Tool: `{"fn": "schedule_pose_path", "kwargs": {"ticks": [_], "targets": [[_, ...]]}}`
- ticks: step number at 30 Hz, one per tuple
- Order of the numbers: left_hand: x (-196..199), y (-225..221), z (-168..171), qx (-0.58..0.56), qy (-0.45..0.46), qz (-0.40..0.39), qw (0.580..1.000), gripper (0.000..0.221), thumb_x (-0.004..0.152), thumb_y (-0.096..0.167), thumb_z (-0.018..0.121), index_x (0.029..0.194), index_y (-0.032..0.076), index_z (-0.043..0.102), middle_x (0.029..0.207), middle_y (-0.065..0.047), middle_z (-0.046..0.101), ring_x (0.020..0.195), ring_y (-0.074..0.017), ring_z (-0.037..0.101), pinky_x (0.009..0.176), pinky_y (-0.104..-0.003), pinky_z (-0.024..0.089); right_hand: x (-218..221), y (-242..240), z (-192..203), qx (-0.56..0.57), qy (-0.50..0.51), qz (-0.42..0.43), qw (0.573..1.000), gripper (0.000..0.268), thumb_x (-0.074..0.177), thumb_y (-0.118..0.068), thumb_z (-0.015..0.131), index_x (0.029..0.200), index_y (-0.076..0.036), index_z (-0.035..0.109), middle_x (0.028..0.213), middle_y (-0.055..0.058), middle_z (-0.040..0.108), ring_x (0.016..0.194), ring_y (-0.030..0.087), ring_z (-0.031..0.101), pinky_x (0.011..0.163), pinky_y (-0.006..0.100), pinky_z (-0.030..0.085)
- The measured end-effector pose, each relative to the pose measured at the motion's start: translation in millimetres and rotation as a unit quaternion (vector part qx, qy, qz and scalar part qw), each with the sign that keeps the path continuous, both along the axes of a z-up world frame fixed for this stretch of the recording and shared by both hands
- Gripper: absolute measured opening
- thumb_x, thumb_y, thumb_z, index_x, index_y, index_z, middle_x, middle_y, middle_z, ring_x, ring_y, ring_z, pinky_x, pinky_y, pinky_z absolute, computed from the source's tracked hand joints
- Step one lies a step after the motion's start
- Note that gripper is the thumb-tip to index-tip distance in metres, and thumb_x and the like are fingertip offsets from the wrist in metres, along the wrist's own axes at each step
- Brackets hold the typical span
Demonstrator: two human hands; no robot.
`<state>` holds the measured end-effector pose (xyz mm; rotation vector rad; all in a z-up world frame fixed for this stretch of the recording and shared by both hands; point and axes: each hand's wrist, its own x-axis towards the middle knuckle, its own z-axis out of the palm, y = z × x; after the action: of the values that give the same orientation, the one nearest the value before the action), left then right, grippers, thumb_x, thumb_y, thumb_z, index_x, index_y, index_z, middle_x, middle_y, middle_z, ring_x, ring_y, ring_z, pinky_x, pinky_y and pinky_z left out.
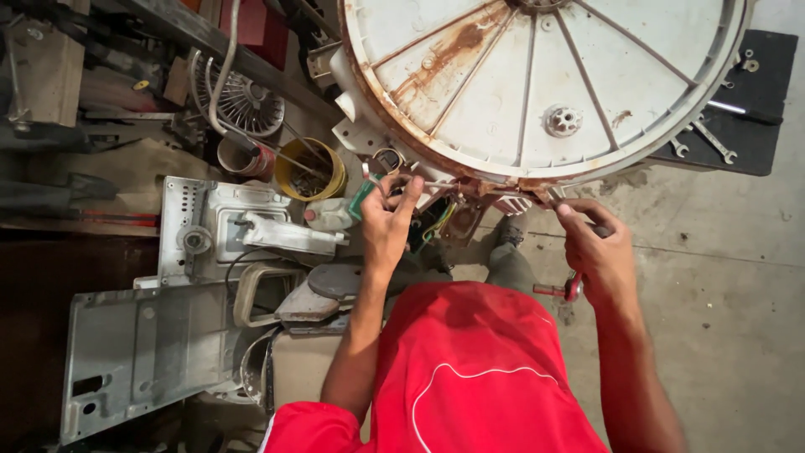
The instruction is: Disassembling a washing machine tub assembly using a socket wrench and other hand tools in a workshop.
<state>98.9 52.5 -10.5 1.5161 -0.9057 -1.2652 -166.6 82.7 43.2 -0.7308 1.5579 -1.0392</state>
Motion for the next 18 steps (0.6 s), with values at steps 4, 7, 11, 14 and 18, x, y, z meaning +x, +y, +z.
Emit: {"fn": "schedule_pose_path", "kwargs": {"ticks": [4,7,11,14,18], "targets": [[1,0,0,-0.014,-0.001,0.007,1.000,0.031,0.096,0.039,0.072,0.104,0.009,0.069,0.048,0.002,0.054,0.039,-0.0038,0.046,0.039,-0.018,0.036,4,-4,2,-0.001,-0.013,0.002,1.000,0.020,0.098,-0.020,0.071,0.109,-0.004,0.069,0.054,-0.004,0.030,0.046,0.002,0.027,0.040,0.018,0.022],[1,1,-3,-0.015,0.000,0.012,1.000,0.029,0.097,0.037,0.072,0.104,0.009,0.070,0.047,0.001,0.055,0.036,-0.0048,0.047,0.037,-0.018,0.038,4,-5,-1,-0.003,-0.012,0.003,1.000,0.019,0.098,-0.021,0.071,0.108,-0.004,0.070,0.053,-0.004,0.031,0.046,0.002,0.027,0.040,0.018,0.023],[1,0,-3,-0.024,0.002,0.010,1.000,0.027,0.097,0.034,0.072,0.105,0.009,0.070,0.046,0.004,0.052,0.038,-0.0042,0.048,0.037,-0.018,0.038,6,-7,1,-0.003,-0.016,-0.001,1.000,0.018,0.098,-0.019,0.071,0.108,-0.004,0.070,0.054,-0.004,0.030,0.048,0.002,0.026,0.041,0.018,0.022],[3,1,-9,-0.033,0.010,0.010,0.999,0.025,0.098,0.033,0.070,0.109,0.011,0.071,0.047,0.001,0.055,0.035,-0.0071,0.051,0.036,-0.018,0.043,6,-7,2,-0.004,-0.016,0.000,1.000,0.018,0.098,-0.019,0.071,0.108,-0.004,0.070,0.054,-0.003,0.031,0.048,0.002,0.027,0.041,0.018,0.023],[4,-1,-15,-0.016,0.013,0.012,1.000,0.029,0.098,0.035,0.070,0.105,0.007,0.071,0.045,-0.001,0.054,0.033,-0.0085,0.049,0.033,-0.020,0.041,3,-7,-4,-0.007,-0.013,0.000,1.000,0.018,0.098,-0.020,0.071,0.107,-0.004,0.071,0.054,-0.003,0.031,0.047,0.002,0.027,0.041,0.019,0.024]]}}
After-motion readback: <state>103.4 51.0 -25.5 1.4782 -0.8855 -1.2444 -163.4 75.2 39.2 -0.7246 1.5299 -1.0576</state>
